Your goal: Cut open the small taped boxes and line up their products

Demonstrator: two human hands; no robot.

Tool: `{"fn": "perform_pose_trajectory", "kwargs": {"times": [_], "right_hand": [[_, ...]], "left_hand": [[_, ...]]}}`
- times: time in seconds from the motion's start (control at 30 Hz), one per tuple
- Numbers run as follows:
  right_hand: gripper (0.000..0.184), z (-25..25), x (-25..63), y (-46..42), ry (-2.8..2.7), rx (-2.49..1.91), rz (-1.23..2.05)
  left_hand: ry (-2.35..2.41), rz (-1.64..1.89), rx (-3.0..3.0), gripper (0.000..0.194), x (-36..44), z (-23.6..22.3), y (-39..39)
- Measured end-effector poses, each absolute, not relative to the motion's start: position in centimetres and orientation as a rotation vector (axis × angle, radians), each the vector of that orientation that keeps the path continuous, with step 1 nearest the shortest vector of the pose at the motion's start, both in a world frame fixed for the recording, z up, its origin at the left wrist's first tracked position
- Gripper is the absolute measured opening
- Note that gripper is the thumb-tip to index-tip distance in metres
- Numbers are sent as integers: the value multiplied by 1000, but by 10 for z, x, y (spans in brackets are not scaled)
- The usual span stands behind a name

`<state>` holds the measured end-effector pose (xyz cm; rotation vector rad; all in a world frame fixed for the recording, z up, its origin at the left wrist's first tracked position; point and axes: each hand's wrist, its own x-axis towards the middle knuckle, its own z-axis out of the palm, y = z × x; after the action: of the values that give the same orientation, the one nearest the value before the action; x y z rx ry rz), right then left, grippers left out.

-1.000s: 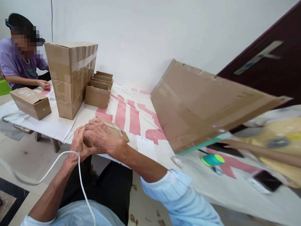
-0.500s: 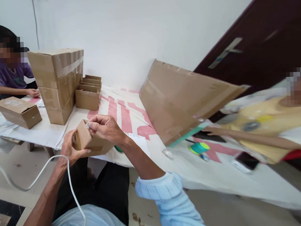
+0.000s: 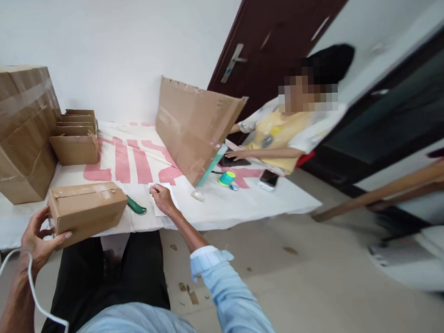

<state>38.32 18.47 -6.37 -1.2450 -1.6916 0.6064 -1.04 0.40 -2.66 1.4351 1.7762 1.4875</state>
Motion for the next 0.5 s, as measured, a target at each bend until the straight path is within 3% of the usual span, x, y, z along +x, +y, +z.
{"fn": "perform_pose_trajectory", "kwargs": {"times": [0.23,0.5], "right_hand": [[20,-110,439,211,-1678,-1421,412],[22,-126,461,252,-1773,-1499,239]], "left_hand": [[1583,1528,1344,111,-28,-26,20],[1772,1455,1257,101,-54,-38,40]]}}
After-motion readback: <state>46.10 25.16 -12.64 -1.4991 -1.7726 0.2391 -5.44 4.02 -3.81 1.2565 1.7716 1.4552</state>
